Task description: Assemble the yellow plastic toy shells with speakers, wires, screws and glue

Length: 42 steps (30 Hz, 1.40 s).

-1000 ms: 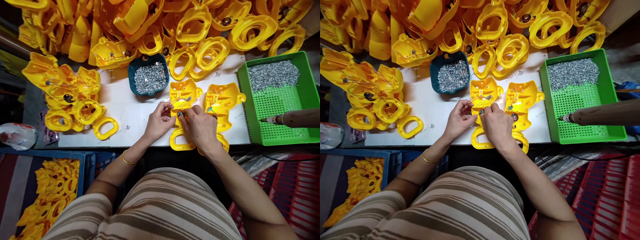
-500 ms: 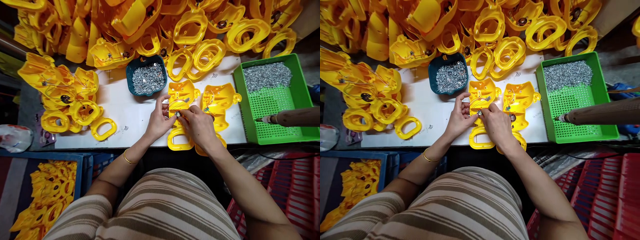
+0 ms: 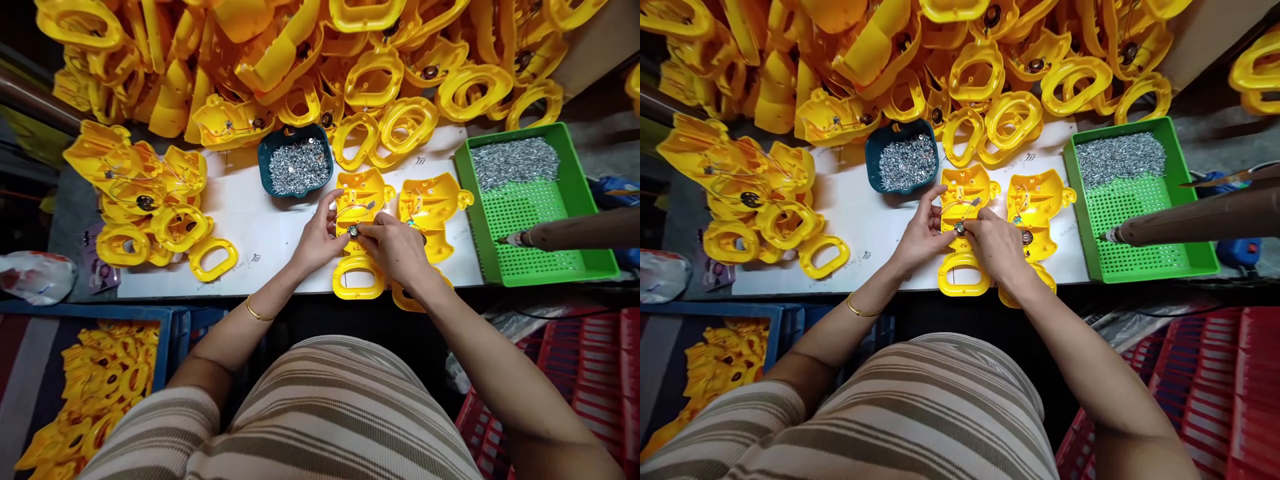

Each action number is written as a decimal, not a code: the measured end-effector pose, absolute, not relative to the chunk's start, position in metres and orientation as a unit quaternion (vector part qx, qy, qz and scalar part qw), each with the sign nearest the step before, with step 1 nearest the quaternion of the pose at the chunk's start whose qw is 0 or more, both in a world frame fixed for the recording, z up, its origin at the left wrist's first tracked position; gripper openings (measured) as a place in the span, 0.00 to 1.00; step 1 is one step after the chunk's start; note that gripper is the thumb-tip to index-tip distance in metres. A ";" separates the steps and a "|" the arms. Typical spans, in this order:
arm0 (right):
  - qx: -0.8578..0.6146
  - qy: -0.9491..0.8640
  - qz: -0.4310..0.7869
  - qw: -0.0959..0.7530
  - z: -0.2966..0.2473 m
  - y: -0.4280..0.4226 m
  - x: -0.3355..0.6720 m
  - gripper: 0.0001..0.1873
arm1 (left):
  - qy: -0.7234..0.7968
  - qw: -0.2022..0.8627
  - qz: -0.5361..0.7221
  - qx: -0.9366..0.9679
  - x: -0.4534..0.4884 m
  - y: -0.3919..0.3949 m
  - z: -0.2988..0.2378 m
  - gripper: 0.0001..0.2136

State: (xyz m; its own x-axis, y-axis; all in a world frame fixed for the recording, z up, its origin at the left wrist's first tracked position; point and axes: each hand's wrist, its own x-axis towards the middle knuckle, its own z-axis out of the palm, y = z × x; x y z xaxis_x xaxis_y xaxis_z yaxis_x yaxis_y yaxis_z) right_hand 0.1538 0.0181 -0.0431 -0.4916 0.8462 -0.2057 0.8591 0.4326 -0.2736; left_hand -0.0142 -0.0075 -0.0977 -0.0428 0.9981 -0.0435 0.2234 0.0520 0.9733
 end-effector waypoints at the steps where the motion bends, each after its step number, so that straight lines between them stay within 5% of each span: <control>1: 0.507 0.845 -0.169 0.020 -0.043 0.019 0.154 0.17 | 0.572 0.444 0.436 0.534 -0.015 -0.007 -0.098 0.38; 27: 0.505 0.850 -0.111 0.101 -0.043 0.008 0.144 0.20 | 0.560 0.419 0.414 0.584 -0.017 -0.001 -0.097 0.40; 31: 0.506 0.855 -0.111 0.033 -0.048 0.008 0.152 0.20 | 0.558 0.499 0.432 0.503 -0.027 -0.012 -0.088 0.42; 36: 0.529 0.823 -0.173 -0.111 -0.048 -0.002 0.164 0.19 | 0.605 0.523 0.419 0.431 -0.048 -0.027 -0.080 0.23; 42: 0.506 0.809 -0.249 -0.165 -0.039 -0.013 0.161 0.18 | 0.635 0.519 0.349 0.453 -0.056 -0.027 -0.077 0.15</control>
State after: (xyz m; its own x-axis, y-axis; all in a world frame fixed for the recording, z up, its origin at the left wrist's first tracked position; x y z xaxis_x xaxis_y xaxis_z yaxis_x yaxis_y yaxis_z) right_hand 0.1615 -0.0135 -0.0395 -0.4336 0.9010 0.0161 0.7363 0.3645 -0.5700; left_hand -0.0562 -0.0265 -0.0770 -0.0495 0.9379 -0.3432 0.2132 0.3456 0.9138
